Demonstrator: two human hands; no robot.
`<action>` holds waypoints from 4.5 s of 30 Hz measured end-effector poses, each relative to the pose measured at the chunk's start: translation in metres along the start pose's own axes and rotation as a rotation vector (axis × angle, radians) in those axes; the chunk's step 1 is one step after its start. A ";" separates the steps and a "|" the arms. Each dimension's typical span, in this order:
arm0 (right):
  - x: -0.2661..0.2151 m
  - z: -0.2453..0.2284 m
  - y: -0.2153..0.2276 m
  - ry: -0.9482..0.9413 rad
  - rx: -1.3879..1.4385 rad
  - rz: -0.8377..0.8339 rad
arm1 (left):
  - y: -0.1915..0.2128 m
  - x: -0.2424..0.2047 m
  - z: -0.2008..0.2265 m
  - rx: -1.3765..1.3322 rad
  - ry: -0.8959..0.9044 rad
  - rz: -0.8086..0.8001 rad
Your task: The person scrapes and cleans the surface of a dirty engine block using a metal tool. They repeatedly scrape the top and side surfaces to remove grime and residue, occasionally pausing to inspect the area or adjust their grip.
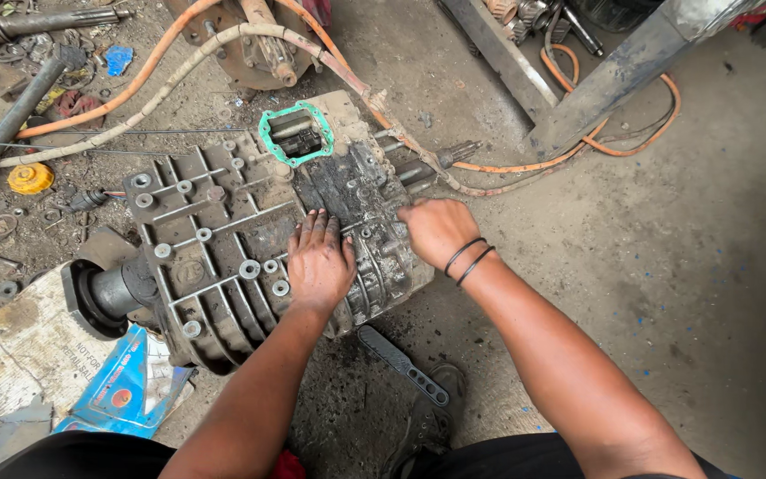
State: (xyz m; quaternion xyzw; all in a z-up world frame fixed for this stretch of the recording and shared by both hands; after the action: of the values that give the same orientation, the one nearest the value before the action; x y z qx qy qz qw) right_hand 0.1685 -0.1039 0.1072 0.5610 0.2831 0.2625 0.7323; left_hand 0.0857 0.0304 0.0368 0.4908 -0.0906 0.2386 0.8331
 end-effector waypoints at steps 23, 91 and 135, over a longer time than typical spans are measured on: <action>-0.010 0.003 -0.026 -0.225 0.239 -0.038 | -0.002 0.002 -0.002 -0.006 0.011 -0.021; 0.015 -0.085 -0.023 0.009 0.056 0.301 | 0.009 -0.002 -0.037 -0.342 0.261 0.062; 0.057 -0.052 -0.049 -0.280 0.528 0.262 | 0.011 0.008 -0.059 0.141 0.225 -0.189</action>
State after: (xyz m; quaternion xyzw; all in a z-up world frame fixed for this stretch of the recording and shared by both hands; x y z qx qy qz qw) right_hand 0.1750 -0.0398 0.0415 0.7939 0.1632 0.1924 0.5532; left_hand 0.0824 0.0880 0.0190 0.5246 0.0667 0.2185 0.8201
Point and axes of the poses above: each hand's wrist, its own x-axis towards the middle knuckle, its own y-axis out of the back of the hand, z = x × y, the point moved 10 cm from there along x, towards the middle knuckle, and after that the axes turned 2 degrees about -x, right-handed, at the moved point
